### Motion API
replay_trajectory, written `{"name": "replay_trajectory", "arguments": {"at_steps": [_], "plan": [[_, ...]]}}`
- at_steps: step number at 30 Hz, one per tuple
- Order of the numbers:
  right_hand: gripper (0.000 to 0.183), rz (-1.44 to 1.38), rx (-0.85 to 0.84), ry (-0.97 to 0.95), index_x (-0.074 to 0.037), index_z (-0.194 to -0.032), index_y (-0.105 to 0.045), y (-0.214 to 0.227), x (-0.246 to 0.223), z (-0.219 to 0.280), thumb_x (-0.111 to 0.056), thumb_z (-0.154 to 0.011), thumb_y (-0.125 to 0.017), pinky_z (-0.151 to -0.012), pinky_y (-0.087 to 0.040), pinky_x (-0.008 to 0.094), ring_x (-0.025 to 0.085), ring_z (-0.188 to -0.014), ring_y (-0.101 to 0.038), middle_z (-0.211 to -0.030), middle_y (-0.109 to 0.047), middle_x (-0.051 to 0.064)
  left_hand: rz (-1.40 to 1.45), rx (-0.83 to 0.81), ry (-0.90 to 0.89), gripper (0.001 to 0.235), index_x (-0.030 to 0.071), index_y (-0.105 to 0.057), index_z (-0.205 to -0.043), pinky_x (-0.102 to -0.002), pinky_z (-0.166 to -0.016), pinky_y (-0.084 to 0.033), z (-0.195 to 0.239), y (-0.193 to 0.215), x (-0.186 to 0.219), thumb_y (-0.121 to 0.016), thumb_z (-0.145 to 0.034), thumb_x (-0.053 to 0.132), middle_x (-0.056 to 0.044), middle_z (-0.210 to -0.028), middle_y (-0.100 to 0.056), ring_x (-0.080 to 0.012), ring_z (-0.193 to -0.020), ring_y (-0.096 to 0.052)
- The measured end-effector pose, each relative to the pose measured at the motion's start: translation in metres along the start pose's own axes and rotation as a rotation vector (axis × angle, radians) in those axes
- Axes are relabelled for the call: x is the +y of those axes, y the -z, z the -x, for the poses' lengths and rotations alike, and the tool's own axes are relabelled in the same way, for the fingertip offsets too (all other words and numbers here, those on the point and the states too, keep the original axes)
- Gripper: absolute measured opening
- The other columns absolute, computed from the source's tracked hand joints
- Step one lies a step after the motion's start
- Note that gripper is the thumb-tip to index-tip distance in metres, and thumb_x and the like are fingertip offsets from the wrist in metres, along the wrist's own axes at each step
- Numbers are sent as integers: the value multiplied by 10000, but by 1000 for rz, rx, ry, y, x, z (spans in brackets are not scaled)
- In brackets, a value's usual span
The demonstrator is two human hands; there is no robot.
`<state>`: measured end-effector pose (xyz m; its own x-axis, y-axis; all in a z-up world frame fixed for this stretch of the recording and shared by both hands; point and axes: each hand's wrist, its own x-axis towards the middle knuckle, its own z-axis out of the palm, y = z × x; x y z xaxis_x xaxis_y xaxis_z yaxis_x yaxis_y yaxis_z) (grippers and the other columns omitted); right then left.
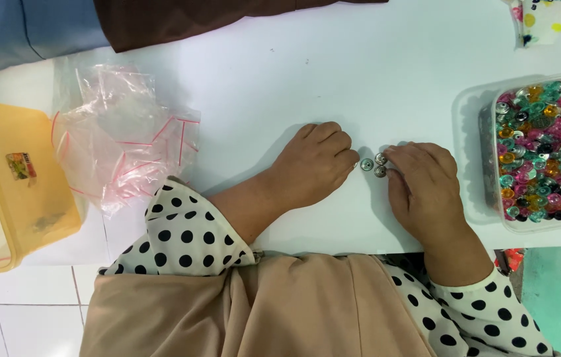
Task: Bagging small metal fasteners into plastic bags
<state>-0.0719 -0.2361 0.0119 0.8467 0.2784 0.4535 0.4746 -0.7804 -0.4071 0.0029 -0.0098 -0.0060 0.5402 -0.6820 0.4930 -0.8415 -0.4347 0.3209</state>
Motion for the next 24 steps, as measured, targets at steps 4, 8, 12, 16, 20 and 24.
{"name": "replay_trajectory", "arguments": {"at_steps": [4,8,12,16,20,24], "plan": [[301,-23,21,7,-6,-1218,-692,-4,-1,1,54,-923,-683,-1065,-488,422,275,-1058,-699,-1159,-737,106,2,-13,2,140,94,-707,-859,-407,-780,-536,-7,-4,-2,-653,-978,142,-37,-833,-576,-248,-947,-600],[320,-19,-16,-4,-23,-1230,-678,-5,-3,0,65,-922,-683,-1014,-472,445,307,-1081,-672,-1155,-720,119,-14,39,-5,115,95,-709,-876,-398,-735,-521,-8,-17,-5,-664,-970,143,-35,-821,-551,-247,-917,-589],[345,-27,-16,-20,-34,-1253,-671,-6,-5,3,60,-921,-677,-1027,-463,428,284,-1067,-668,-1138,-710,96,-50,79,-6,90,114,-715,-895,-395,-749,-519,-5,-23,-2,-671,-960,158,-23,-835,-546,-234,-931,-581],[316,-19,-1,-37,-48,-1245,-674,-3,-10,2,30,-938,-671,-1035,-442,414,256,-1069,-656,-1119,-707,73,-49,88,-23,83,105,-728,-912,-402,-744,-521,-4,-12,7,-696,-944,174,-30,-849,-551,-246,-929,-578],[275,-36,34,13,-51,-1212,-680,-4,-12,-2,20,-947,-673,-1005,-461,421,270,-1034,-665,-1088,-705,81,-38,-29,45,187,120,-742,-1026,-424,-804,-521,1,-10,9,-721,-934,281,-34,-923,-575,-257,-1004,-580],[212,6,107,61,-60,-1147,-706,4,-16,4,-32,-938,-719,-994,-471,424,280,-1059,-658,-1104,-697,92,21,-116,111,397,106,-697,-1244,-477,-911,-517,-3,10,19,-704,-960,384,-72,-1082,-600,-304,-1128,-570]]}}
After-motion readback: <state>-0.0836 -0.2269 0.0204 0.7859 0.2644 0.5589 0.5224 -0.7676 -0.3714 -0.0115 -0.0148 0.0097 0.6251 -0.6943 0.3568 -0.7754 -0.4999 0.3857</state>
